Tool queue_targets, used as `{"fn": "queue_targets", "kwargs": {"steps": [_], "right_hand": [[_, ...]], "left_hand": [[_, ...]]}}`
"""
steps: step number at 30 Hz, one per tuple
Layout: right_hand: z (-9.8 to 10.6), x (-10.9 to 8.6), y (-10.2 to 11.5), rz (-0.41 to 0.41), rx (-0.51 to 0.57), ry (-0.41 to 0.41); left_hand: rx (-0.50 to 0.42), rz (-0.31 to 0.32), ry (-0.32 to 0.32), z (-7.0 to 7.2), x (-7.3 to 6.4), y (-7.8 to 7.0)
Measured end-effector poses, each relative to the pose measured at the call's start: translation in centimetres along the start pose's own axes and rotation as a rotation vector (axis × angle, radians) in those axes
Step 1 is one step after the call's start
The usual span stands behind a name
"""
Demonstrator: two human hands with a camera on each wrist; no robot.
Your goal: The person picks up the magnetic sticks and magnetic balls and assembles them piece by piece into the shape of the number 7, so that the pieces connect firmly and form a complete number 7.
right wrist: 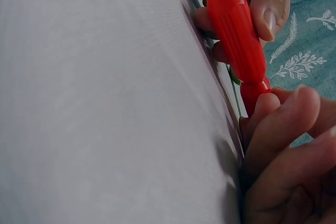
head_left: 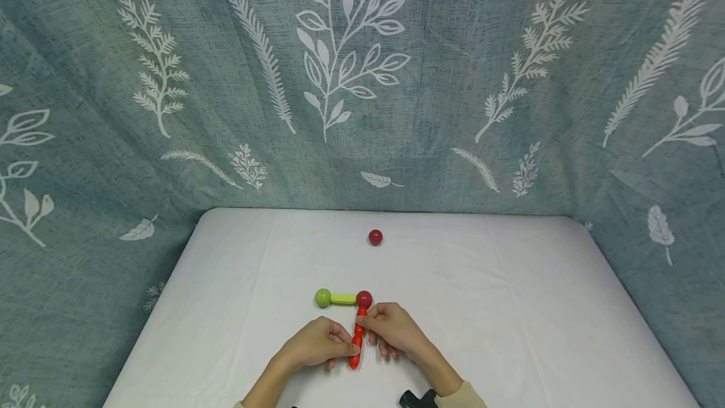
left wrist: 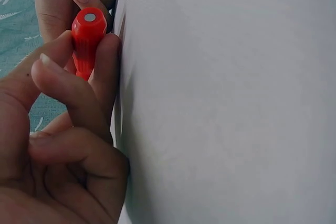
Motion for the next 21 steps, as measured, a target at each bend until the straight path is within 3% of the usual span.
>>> {"fn": "queue_targets", "kwargs": {"steps": [9,13,16,21], "right_hand": [[0.0,0.1,-0.1,-0.003,0.009,0.000],[0.1,0.1,-0.1,0.005,0.017,-0.004],[0.1,0.1,-0.1,0.007,0.023,-0.010],[0.1,0.1,-0.2,-0.008,0.021,-0.018]], "left_hand": [[0.034,0.014,-0.014,0.4,-0.8,-0.2],[0.058,-0.033,-0.056,1.7,-1.5,-0.5],[0.108,-0.060,-0.152,3.0,-1.9,-0.8],[0.282,-0.041,-0.383,4.7,-2.2,-0.8]]}}
Point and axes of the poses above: each hand's wrist, its own x-axis towards the middle knuckle, its own z-axis out of the back of the hand, y = z × x, the point moved 2 cm from there along x, towards the middle knuckle, and after that the axes turned 15 degrees about y, right-handed, at the moved point
